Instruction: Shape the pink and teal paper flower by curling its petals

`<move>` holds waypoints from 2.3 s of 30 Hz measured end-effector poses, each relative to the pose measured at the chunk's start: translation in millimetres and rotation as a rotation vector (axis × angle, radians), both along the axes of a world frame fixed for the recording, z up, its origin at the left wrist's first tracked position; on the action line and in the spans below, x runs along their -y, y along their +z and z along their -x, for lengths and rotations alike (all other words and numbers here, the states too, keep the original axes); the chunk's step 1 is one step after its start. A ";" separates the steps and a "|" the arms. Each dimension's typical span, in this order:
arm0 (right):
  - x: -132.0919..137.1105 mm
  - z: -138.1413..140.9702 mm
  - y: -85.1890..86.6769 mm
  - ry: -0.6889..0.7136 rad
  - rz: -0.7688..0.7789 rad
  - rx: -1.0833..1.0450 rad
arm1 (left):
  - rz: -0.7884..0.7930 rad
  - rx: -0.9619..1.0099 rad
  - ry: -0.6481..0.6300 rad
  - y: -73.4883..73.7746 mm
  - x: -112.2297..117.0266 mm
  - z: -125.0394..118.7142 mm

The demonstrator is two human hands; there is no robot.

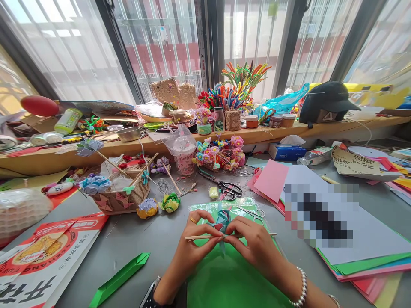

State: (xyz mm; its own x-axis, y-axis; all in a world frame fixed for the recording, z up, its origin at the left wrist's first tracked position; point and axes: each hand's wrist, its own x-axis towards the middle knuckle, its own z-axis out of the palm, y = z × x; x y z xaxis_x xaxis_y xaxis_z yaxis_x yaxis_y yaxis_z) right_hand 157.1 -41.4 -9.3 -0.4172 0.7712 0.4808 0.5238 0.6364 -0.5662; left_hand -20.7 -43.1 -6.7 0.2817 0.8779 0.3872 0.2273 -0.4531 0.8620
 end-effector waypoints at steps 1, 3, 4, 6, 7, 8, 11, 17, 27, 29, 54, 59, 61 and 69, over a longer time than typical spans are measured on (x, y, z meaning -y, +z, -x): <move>-0.4 0.1 -0.8 0.000 -0.010 -0.001 | 0.005 0.002 0.000 0.1 0.0 -0.3; -0.8 0.4 -2.2 0.002 -0.033 -0.006 | 0.012 0.008 -0.006 -0.1 -0.3 -0.8; -0.8 0.6 -2.6 0.002 -0.036 -0.010 | 0.013 0.009 -0.009 -0.3 -0.6 -1.0; -0.7 1.0 -2.7 0.002 -0.020 -0.020 | 0.009 0.015 -0.013 -0.7 -1.0 -1.3; -0.5 1.2 -2.6 -0.002 -0.005 -0.025 | 0.008 0.015 -0.014 -0.9 -1.2 -1.4; -0.5 1.5 -2.6 -0.005 0.009 -0.029 | 0.007 0.011 -0.013 -1.2 -1.4 -1.4; -0.9 2.0 -3.3 -0.012 0.017 -0.040 | -0.002 -0.024 0.002 -2.1 -1.5 -1.1; -1.9 1.3 -4.2 0.012 -0.009 -0.049 | -0.036 -0.067 0.035 -1.8 -1.0 -0.8; -1.4 -3.2 8.8 0.026 0.085 -0.106 | 0.199 0.039 -0.106 -12.7 -2.6 5.1; -1.0 -3.9 10.6 0.041 0.128 -0.121 | 0.212 -0.011 -0.115 -11.5 -1.2 4.1; 0.9 -5.0 10.5 0.028 -0.014 -0.106 | 0.174 -0.047 -0.012 -1.1 -0.1 0.0; 1.2 -5.2 7.1 0.046 -0.088 -0.085 | 0.133 -0.030 -0.018 -3.8 -0.7 -0.3; 1.4 -5.0 6.0 0.047 -0.102 -0.093 | 0.130 -0.023 -0.018 -4.1 -0.9 -0.5; 2.2 -3.5 7.1 0.043 -0.110 -0.167 | 0.156 -0.034 -0.039 -0.6 0.0 -2.0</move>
